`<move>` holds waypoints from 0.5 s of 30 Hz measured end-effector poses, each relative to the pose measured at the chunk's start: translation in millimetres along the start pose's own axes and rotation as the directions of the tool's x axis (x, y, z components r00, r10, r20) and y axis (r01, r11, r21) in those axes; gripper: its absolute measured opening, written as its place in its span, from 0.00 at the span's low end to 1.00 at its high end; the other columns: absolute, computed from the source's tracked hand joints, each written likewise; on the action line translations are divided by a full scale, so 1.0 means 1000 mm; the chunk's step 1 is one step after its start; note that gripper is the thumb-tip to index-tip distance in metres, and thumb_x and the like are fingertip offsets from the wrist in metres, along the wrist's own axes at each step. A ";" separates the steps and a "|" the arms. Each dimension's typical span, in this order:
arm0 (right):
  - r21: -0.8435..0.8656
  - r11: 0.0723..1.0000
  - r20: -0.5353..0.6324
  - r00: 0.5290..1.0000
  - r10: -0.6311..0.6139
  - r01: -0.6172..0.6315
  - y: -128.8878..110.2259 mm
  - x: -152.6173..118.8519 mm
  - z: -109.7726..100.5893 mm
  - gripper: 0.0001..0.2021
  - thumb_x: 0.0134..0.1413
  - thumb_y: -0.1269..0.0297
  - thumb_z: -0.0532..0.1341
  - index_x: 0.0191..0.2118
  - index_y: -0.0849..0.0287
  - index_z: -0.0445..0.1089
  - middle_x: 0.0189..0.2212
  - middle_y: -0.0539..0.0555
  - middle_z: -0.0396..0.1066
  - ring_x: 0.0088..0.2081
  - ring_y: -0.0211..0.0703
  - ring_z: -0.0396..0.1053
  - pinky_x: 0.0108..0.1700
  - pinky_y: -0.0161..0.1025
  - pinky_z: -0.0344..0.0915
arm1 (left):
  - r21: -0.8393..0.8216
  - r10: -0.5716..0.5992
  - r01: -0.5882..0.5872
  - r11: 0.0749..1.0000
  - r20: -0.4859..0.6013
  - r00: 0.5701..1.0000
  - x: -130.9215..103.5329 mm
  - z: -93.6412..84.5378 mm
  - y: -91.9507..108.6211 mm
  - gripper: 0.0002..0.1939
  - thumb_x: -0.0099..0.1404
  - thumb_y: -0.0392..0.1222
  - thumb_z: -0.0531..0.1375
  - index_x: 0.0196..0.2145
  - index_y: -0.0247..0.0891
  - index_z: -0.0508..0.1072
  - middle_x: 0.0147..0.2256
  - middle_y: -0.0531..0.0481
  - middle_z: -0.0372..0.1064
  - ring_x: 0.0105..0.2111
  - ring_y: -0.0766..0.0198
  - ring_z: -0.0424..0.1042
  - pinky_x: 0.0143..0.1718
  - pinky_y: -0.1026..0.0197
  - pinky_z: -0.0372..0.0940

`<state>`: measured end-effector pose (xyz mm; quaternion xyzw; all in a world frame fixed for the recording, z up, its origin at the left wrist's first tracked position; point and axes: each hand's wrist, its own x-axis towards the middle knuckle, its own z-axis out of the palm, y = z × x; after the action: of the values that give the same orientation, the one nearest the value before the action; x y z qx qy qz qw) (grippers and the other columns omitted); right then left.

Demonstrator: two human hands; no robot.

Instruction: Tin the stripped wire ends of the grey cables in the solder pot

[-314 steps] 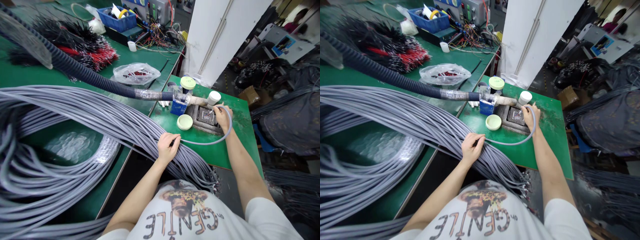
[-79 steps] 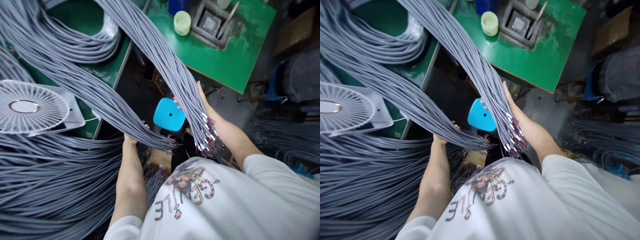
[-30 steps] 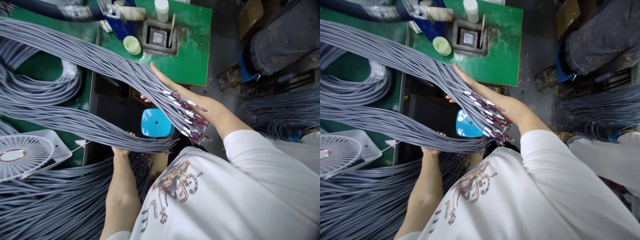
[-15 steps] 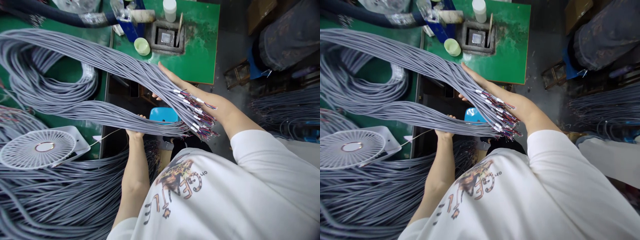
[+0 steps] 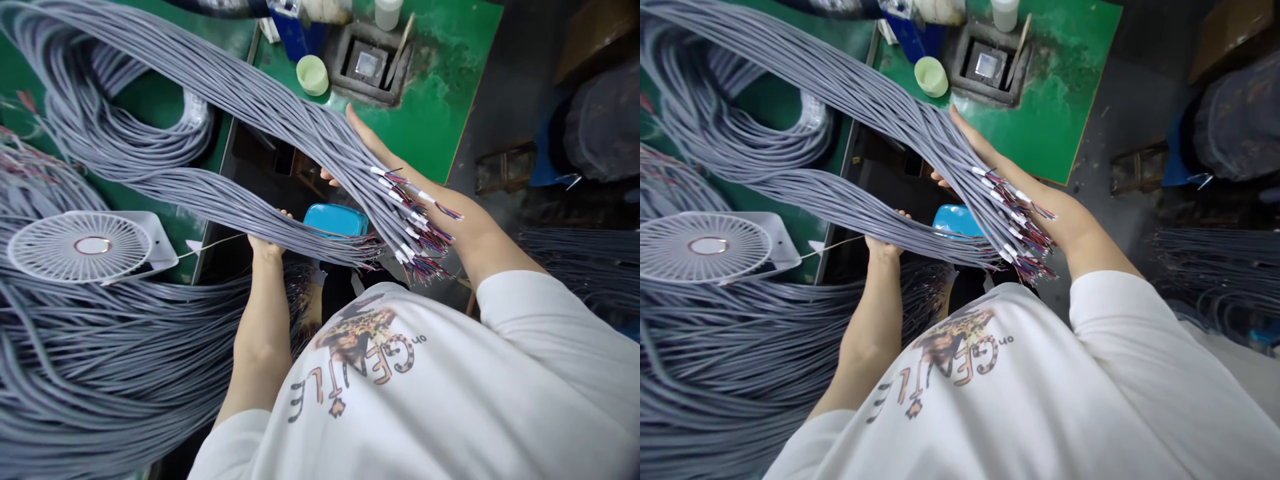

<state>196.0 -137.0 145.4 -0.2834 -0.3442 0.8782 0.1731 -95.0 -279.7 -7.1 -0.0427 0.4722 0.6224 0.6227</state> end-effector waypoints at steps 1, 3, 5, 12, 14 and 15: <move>0.013 1.000 0.007 1.000 0.015 -0.015 0.000 0.000 0.000 0.43 0.55 0.31 0.33 0.40 0.68 0.66 0.26 0.55 0.75 0.32 0.41 0.73 0.37 0.49 0.75 | -0.006 -0.002 0.002 1.000 -0.002 1.000 0.000 0.001 0.000 0.21 0.67 0.49 0.46 0.31 0.34 0.72 0.31 0.43 0.73 0.38 0.56 0.75 0.44 0.50 0.72; 0.043 0.996 -0.009 0.997 0.077 -0.076 0.000 -0.002 0.000 0.40 0.59 0.35 0.35 0.41 0.69 0.67 0.28 0.57 0.76 0.34 0.43 0.74 0.39 0.49 0.74 | -0.013 -0.023 0.023 1.000 0.001 1.000 0.000 0.006 0.000 0.22 0.67 0.49 0.45 0.31 0.33 0.73 0.30 0.43 0.73 0.37 0.55 0.75 0.44 0.49 0.71; 0.051 0.988 -0.056 0.987 0.148 -0.145 0.001 -0.003 -0.001 0.34 0.63 0.41 0.39 0.42 0.70 0.68 0.29 0.60 0.76 0.36 0.45 0.75 0.40 0.46 0.75 | -0.026 -0.072 0.072 0.997 0.005 0.997 -0.003 0.015 -0.001 0.22 0.67 0.49 0.45 0.31 0.33 0.73 0.30 0.42 0.74 0.36 0.55 0.75 0.43 0.49 0.71; -0.196 0.938 -0.149 0.954 0.259 -0.285 0.016 0.011 -0.012 0.12 0.49 0.64 0.59 0.40 0.62 0.72 0.31 0.60 0.77 0.31 0.48 0.75 0.35 0.44 0.76 | -0.153 -0.116 0.123 0.980 0.052 0.992 0.003 0.042 -0.005 0.27 0.67 0.50 0.42 0.31 0.32 0.75 0.30 0.35 0.73 0.38 0.52 0.75 0.44 0.47 0.68; -0.265 0.924 -0.192 0.954 0.230 -0.276 0.023 0.017 -0.011 0.13 0.43 0.65 0.62 0.39 0.58 0.72 0.31 0.59 0.77 0.32 0.50 0.75 0.37 0.46 0.76 | -0.171 -0.122 0.135 0.976 0.084 0.989 0.009 0.044 -0.005 0.28 0.66 0.51 0.40 0.31 0.32 0.76 0.31 0.33 0.73 0.41 0.49 0.75 0.46 0.45 0.67; -0.293 0.917 -0.213 0.954 0.213 -0.270 0.027 0.020 -0.009 0.13 0.42 0.65 0.63 0.38 0.57 0.73 0.31 0.59 0.76 0.31 0.50 0.75 0.37 0.46 0.76 | -0.175 -0.129 0.146 0.974 0.105 0.986 0.011 0.045 -0.004 0.29 0.66 0.51 0.40 0.32 0.32 0.76 0.33 0.32 0.73 0.42 0.49 0.74 0.46 0.45 0.67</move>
<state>182.8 -141.7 113.2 -0.4249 -0.4272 0.7968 0.0446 -70.1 -243.8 8.7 -0.1030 0.3797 0.6197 0.6791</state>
